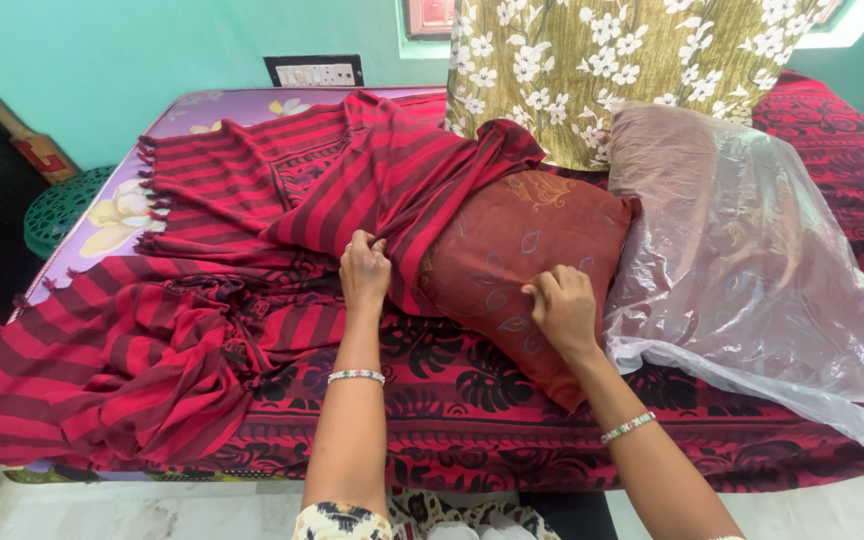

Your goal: The person removes a pillow from a plastic bag and places it on a bed. They then attempt to fit a red patterned pillowcase onto the pillow, repeatedly adjusting and smoothing the fabric. The person struggles to get the pillowcase to fit properly, eventually giving up and leaving the pillowcase partially on the pillow.

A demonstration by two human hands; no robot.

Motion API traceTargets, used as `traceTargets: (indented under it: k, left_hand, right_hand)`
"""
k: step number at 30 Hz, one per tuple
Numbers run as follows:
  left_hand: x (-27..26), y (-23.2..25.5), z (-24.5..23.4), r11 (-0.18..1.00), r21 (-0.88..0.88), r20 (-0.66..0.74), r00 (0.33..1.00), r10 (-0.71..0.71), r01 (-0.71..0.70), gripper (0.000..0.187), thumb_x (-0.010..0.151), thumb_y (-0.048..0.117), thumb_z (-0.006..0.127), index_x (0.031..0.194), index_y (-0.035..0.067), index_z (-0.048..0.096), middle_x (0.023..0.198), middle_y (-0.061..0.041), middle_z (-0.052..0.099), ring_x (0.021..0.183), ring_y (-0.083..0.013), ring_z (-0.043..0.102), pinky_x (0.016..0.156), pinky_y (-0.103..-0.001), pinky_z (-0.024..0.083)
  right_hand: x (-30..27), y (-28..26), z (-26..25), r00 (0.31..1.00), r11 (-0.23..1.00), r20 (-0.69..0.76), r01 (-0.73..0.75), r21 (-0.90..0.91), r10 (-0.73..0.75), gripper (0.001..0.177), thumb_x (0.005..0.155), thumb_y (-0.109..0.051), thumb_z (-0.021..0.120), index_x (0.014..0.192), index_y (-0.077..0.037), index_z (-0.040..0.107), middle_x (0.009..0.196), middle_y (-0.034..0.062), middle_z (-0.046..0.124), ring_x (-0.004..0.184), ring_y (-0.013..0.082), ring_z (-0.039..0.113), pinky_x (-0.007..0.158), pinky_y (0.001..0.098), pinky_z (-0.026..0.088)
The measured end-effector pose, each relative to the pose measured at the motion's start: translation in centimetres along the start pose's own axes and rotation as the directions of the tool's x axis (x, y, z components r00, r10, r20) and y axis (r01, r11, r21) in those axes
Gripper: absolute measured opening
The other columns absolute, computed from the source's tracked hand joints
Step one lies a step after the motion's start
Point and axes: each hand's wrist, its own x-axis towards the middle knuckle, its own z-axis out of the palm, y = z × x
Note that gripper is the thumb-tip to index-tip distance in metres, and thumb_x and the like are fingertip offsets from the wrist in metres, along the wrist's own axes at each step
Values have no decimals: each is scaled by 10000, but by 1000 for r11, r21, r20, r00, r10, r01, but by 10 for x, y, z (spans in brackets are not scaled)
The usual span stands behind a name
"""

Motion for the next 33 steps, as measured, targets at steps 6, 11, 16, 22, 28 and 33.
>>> traceTargets:
  k: [6,11,16,22,28,33]
  left_hand:
    - [-37,-2,-26,986,-150,-115,992,57,-74,191,957,180,648,1006,-1,611,937,-245,701,904,-456,675,775,-529,517]
    - [-62,15,-60,991,-134,-112,994,-18,2,219,929,203,682,991,3,614,886,-217,697,849,-425,685,763,-518,525]
    - [-48,57,-79,1000,5,-135,991,-23,24,365,685,113,708,1036,34,650,1015,-188,670,891,-363,663,797,-489,510]
    - [-2,106,-37,931,-32,-101,928,359,-363,279,868,216,737,1106,87,669,1152,-115,690,1138,-327,638,1045,-468,472]
    - [37,111,27,927,262,405,902,147,-269,501,827,408,718,1303,272,644,1538,-137,416,1486,-472,203,1099,-739,185]
    - [51,81,59,881,429,477,879,-33,-200,488,933,472,539,1406,359,585,1648,-16,320,1539,-475,118,1143,-789,52]
  right_hand:
    - [-9,0,-37,990,979,-59,-114,167,125,119,869,-92,780,862,-65,665,818,84,599,806,292,597,740,413,465]
    - [-3,4,-50,986,984,-115,-100,147,118,115,854,-80,786,840,-65,672,817,76,636,787,294,601,723,420,463]
    - [7,8,-53,930,840,117,-366,401,349,161,970,-130,746,870,-23,679,801,101,625,715,267,596,661,378,474]
    - [51,32,-20,959,911,92,-283,299,268,204,971,-213,728,1018,-14,722,979,157,707,900,318,702,787,387,539]
    - [46,30,35,971,993,205,-116,-37,121,480,962,-410,628,1301,-71,656,1413,172,610,1365,309,522,1059,478,371]
    - [21,30,34,960,988,235,-154,-11,152,491,1020,-384,569,1415,-93,595,1515,136,555,1457,270,453,1147,470,319]
